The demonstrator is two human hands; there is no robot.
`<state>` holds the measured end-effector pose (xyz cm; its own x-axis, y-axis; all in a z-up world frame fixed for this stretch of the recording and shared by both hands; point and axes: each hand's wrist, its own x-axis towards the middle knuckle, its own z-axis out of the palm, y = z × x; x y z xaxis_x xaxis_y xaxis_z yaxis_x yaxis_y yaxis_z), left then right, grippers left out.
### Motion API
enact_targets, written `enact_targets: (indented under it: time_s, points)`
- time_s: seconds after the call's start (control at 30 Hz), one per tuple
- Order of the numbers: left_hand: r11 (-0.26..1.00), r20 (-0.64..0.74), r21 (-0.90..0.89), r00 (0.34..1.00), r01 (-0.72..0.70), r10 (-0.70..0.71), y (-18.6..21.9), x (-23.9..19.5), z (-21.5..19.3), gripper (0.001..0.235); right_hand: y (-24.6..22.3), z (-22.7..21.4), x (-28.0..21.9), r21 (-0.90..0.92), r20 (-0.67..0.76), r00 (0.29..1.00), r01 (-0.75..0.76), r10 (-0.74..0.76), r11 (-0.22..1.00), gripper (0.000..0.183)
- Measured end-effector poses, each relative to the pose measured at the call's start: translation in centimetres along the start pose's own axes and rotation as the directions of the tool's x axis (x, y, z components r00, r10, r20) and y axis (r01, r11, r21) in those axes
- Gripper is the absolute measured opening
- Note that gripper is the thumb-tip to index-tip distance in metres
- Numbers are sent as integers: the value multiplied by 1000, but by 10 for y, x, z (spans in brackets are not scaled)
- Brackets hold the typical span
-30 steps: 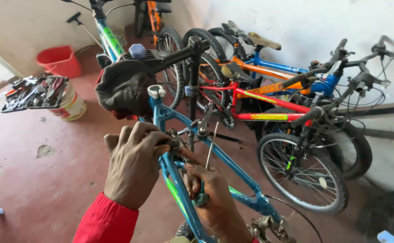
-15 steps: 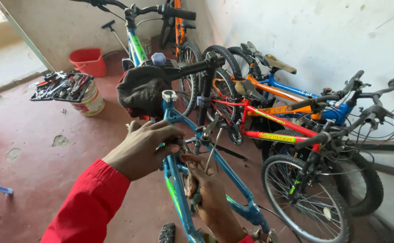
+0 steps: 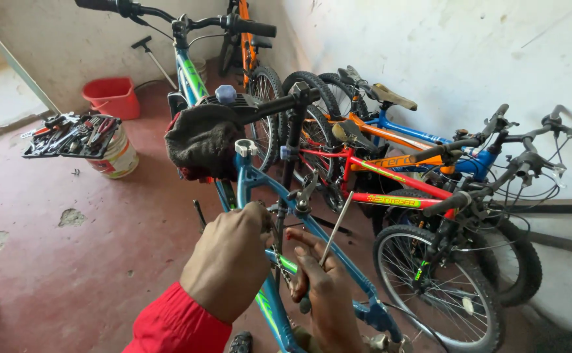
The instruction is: The person uses a screwdriver and a wrench to tighten bolts on the seat post of a blue bicycle. They alternate between the two tools to secure the seat post clamp while standing in a room filled with other bicycles.
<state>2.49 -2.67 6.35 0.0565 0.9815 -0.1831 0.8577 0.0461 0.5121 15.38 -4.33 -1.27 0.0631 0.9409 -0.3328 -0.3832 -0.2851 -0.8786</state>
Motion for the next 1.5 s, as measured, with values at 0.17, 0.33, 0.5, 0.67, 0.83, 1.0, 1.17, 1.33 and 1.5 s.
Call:
enact_targets:
  time_s: [0.17, 0.33, 0.5, 0.67, 0.83, 1.0, 1.17, 1.33, 1.5]
  points:
    - [995, -37, -34, 995, -91, 89, -17, 18, -14, 17, -14, 8, -11, -41, -39, 999, -20, 19, 999, 33]
    - [862, -190, 73, 841, -502, 506, -60, 56, 1, 36, -11, 7, -9, -116, -42, 996, 74, -79, 990, 33]
    - [738, -68, -313, 789, -598, 611, -58, 65, 5, 24, -5, 6, -7, -18, -81, 994, 74, -76, 997, 29]
    - [745, -178, -310, 806, -591, 565, -57, 60, 13, 15, -1, -8, -3, -54, -175, 969, 166, -173, 985, 27]
    - [850, -218, -238, 878, -471, 426, -47, 54, 26, 16, -10, -1, -14, -106, -297, 926, 209, -231, 972, 37]
    - [790, -196, -332, 857, -516, 478, -56, 57, 24, 12, -8, 0, -14, -74, -277, 903, 320, -327, 945, 37]
    - [675, -345, -420, 795, -606, 499, -61, 58, 28, 12, -23, 7, -6, 30, -84, 870, 490, -486, 871, 34]
    - [609, -277, -554, 815, -568, 509, -64, 58, 26, 9, -61, 27, 15, 394, 314, 877, 229, -365, 890, 32]
    - [626, -222, -487, 779, -609, 586, -68, 60, 25, 23, -75, 52, 51, 365, 357, 926, -15, -125, 931, 28]
